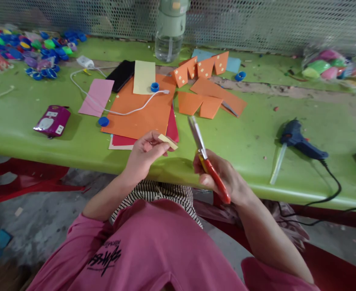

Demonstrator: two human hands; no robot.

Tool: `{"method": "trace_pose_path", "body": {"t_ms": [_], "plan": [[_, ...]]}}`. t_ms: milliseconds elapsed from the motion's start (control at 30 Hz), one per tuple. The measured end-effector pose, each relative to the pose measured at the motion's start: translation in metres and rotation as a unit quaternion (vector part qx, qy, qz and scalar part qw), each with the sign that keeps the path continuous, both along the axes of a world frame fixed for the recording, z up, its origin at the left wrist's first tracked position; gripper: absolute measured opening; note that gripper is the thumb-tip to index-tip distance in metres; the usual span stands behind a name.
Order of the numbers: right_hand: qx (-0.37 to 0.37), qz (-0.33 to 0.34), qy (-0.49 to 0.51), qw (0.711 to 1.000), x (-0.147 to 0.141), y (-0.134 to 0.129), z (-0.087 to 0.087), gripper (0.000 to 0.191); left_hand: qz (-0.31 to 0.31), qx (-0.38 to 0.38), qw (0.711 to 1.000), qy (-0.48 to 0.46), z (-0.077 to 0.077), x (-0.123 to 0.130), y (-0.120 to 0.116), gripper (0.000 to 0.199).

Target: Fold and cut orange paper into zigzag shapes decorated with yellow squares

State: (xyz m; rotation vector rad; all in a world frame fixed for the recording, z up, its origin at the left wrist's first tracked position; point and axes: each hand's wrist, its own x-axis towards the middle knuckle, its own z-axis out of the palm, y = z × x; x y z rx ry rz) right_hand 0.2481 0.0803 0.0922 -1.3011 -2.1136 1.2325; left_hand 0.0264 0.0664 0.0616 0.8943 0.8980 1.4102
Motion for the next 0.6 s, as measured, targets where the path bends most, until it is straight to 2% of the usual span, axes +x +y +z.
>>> {"method": "trace_pose_path", "body": {"t_ms": [100,167,267,367,467,533,600], "plan": [[-0.022,-0.066,0.118,0.991,-0.011,-0.002,-0.002,0.048,0.002,-0.018,1.000,-0.014,0.002,0.003,0.002,0.021],[-0.018,-0.106,0.215,0.971,-0.025,-0.003,-0.002,0.040,-0.011,-0.024,0.999,-0.025,0.002,0.006,0.001,0.022],[-0.008,-0.120,0.308,0.944,-0.046,-0.001,-0.003,0.036,-0.031,-0.025,0.999,-0.033,-0.002,0.014,-0.001,0.020],[-0.004,-0.136,0.316,0.939,-0.055,0.004,-0.001,0.031,-0.033,-0.031,0.999,-0.028,-0.008,0.018,-0.004,0.021],[-0.018,-0.144,0.312,0.939,-0.052,0.010,0.003,0.032,-0.034,-0.037,0.999,0.006,-0.012,0.013,-0.005,0.020],[-0.051,-0.124,0.306,0.943,-0.046,0.015,0.007,0.033,-0.048,-0.030,0.997,0.047,-0.010,0.003,-0.004,0.018],[-0.088,-0.077,0.273,0.955,-0.039,0.019,0.011,0.033,-0.075,-0.020,0.993,0.086,-0.003,-0.007,-0.003,0.020]]}}
